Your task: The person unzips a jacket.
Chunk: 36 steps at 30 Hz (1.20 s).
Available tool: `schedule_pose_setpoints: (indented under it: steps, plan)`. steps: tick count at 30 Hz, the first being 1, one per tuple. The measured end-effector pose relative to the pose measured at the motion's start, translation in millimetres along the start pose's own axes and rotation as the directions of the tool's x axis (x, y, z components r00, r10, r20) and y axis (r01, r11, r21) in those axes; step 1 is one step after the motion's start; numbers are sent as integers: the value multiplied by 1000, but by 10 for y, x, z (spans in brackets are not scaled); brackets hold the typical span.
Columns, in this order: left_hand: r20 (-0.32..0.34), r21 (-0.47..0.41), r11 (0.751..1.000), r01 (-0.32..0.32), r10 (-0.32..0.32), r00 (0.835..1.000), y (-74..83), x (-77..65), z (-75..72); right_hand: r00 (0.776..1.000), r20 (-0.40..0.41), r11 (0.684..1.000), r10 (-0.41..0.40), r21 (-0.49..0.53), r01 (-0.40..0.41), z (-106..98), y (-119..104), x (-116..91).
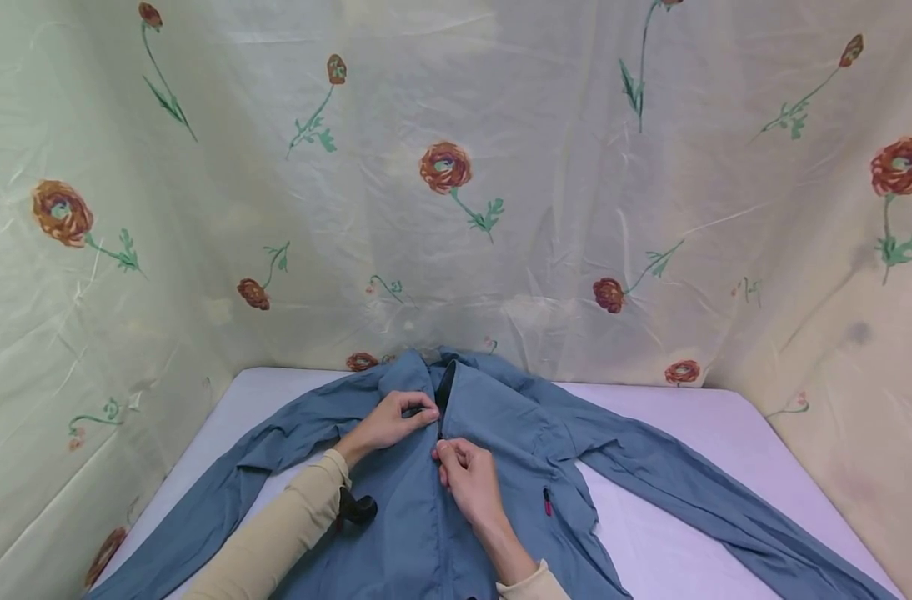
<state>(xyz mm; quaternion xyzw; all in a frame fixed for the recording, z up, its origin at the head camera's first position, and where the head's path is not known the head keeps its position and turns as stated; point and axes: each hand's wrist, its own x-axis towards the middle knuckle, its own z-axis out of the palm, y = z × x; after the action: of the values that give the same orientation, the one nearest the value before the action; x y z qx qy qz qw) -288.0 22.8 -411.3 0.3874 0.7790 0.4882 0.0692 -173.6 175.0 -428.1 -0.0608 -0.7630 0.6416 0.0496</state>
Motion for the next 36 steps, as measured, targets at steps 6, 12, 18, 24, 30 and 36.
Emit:
schedule_pose_setpoints:
  steps: [6,12,18,24,30,36]
  plan:
    - [-36,-24,999,39,-40,999,-169,16,1,999,30,999,28,-29,-27,-6,-14,-53]
    - [-51,-13,998,54,-55,997,-376,50,22,996,42,997,81,-15,-81,6,-106,-113]
    - [-44,250,968,-6,17,999,-309,54,88,998,32,998,62,-2,-62,9,-52,-82]
    - [85,396,911,-119,93,992,-99,16,136,1000,2,999,19,37,-19,-16,34,-4]
    - [137,273,956,-106,70,988,-100,-3,91,1000,-3,1000,7,30,-7,-10,18,41]
    - [122,200,972,-126,103,987,-158,-1,59,1000,-1,999,25,20,-25,15,7,57]
